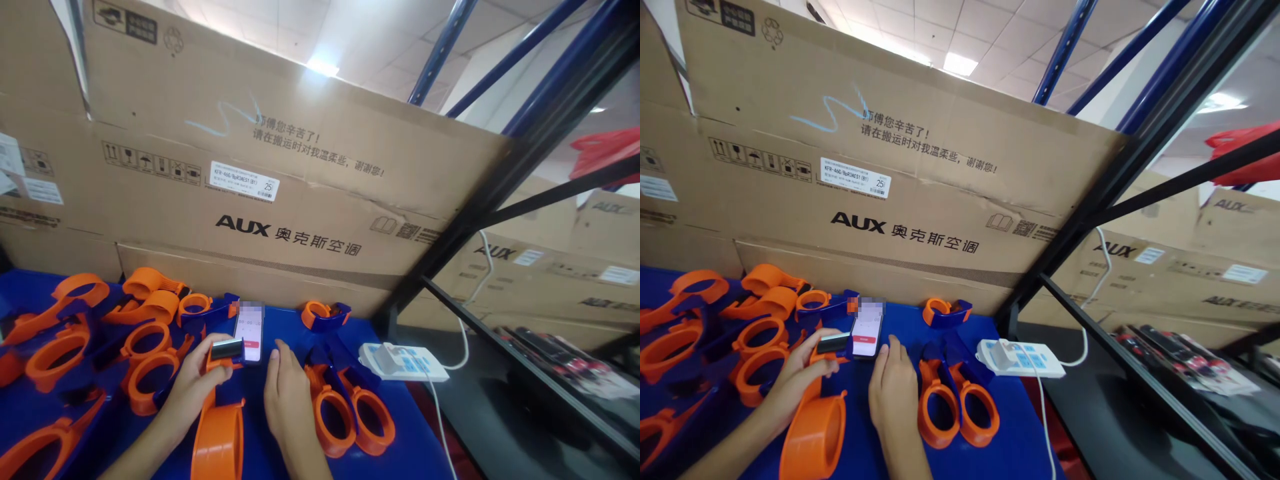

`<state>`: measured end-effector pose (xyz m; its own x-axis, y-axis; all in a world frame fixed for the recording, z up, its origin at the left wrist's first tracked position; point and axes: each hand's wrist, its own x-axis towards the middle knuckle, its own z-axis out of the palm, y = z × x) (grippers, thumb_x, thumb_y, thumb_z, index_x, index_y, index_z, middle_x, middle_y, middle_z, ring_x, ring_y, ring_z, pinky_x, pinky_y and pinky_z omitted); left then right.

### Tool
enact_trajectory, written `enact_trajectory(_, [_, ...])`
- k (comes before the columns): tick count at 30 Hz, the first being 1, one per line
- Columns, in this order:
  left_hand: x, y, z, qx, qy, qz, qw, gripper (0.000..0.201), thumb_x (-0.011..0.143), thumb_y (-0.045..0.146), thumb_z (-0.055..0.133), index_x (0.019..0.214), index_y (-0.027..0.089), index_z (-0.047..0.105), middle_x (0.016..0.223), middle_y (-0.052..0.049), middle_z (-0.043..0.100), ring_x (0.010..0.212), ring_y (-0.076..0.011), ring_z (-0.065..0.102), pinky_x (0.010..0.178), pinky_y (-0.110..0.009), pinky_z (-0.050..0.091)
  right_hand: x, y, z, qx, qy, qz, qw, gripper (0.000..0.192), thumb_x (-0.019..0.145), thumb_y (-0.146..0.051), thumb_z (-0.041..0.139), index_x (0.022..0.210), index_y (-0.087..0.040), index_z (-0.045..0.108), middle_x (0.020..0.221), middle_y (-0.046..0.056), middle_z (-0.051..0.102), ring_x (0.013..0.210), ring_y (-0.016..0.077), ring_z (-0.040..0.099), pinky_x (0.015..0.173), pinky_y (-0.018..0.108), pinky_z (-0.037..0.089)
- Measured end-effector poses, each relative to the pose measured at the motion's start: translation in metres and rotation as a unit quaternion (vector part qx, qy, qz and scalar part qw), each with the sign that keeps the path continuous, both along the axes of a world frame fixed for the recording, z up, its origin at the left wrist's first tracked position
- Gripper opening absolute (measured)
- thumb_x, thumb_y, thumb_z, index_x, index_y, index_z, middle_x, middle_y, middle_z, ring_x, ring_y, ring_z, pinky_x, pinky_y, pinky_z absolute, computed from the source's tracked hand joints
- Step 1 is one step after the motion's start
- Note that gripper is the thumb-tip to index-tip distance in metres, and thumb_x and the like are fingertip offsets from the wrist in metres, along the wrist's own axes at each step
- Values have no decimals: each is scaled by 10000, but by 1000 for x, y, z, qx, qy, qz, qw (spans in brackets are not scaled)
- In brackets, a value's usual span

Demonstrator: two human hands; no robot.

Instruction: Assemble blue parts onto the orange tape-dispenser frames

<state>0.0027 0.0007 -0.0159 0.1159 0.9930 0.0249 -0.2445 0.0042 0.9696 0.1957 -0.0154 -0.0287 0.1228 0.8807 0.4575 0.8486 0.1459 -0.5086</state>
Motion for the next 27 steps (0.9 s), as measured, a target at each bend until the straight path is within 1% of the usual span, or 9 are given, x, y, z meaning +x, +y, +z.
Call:
enact_trajectory(2, [0, 0, -1, 1, 4, 6, 1000, 394, 717, 219, 756, 1108, 230, 705, 814, 3, 680, 690, -168, 569, 609, -252, 445, 1, -1, 0, -14, 11, -2, 1000, 491, 1095, -370, 296, 1418, -113, 562, 1286, 208, 683, 1175, 317, 677, 958, 439, 545])
enact_trajectory(6, [0, 0, -2, 5, 7, -9, 1000, 397, 742, 199, 736, 1135, 232, 692, 784, 12, 661, 697, -168, 572, 622, -251, 444, 4, 3, 1, -23, 22, 22, 999, 501, 1099, -377, 293, 1404, -101, 579, 1314, 208, 674, 1247, 313, 643, 1032, 447, 509])
enact_trajectory(11, [1, 0, -1, 16, 16, -28, 999, 370, 776, 174, 699, 1141, 236, 685, 787, 19, 650, 715, -168, 570, 649, -251, 441, 4, 1, 6, 12, 74, 44, 996, 445, 1091, -359, 338, 1351, -136, 623, 1299, 179, 688, 1233, 278, 645, 1054, 425, 502])
enact_trajectory(14, [2, 0, 1, 29, 19, -32, 999, 356, 757, 152, 682, 1104, 231, 689, 835, 11, 671, 724, -172, 569, 650, -251, 443, 2, -3, 14, 32, 133, 96, 986, 377, 1085, -333, 374, 1296, -189, 652, 1221, 125, 725, 1143, 233, 685, 992, 362, 542])
enact_trajectory(16, [3, 0, 1, 33, 21, -36, 999, 356, 725, 139, 676, 1069, 231, 694, 811, 15, 672, 695, -172, 561, 621, -248, 434, 0, -6, 20, 25, 152, 147, 977, 331, 1061, -326, 453, 1301, -210, 649, 1185, 100, 737, 1077, 219, 704, 949, 337, 563])
enact_trajectory(19, [3, 1, 1, 32, 31, -45, 998, 377, 691, 120, 659, 1049, 232, 697, 772, 26, 670, 655, -169, 553, 596, -245, 423, -2, -10, 26, -1, 148, 229, 962, 366, 1019, -299, 543, 1372, -232, 614, 1181, 82, 738, 1032, 209, 712, 932, 325, 574])
enact_trajectory(21, [3, 0, 2, 31, 36, -49, 998, 400, 688, 109, 640, 1064, 233, 695, 794, 22, 684, 666, -173, 567, 605, -249, 434, -3, -11, 27, -11, 147, 257, 955, 405, 1007, -278, 555, 1409, -243, 590, 1154, 69, 747, 994, 199, 719, 915, 317, 581])
enact_trajectory(23, [3, -1, 5, 36, 34, -53, 997, 402, 702, 109, 634, 1079, 233, 695, 865, 5, 711, 748, -196, 615, 668, -264, 471, -4, -11, 24, -14, 147, 260, 954, 436, 985, -270, 581, 1420, -246, 581, 1121, 61, 755, 944, 195, 723, 880, 310, 591])
enact_trajectory(27, [4, -5, 13, 64, 11, -91, 994, 354, 786, 192, 689, 1137, 232, 703, 1033, -42, 735, 1034, -273, 653, 921, -337, 494, -7, -10, 14, -5, 131, 235, 963, 493, 905, -217, 619, 1397, -235, 601, 1105, 69, 755, 896, 206, 718, 826, 313, 598])
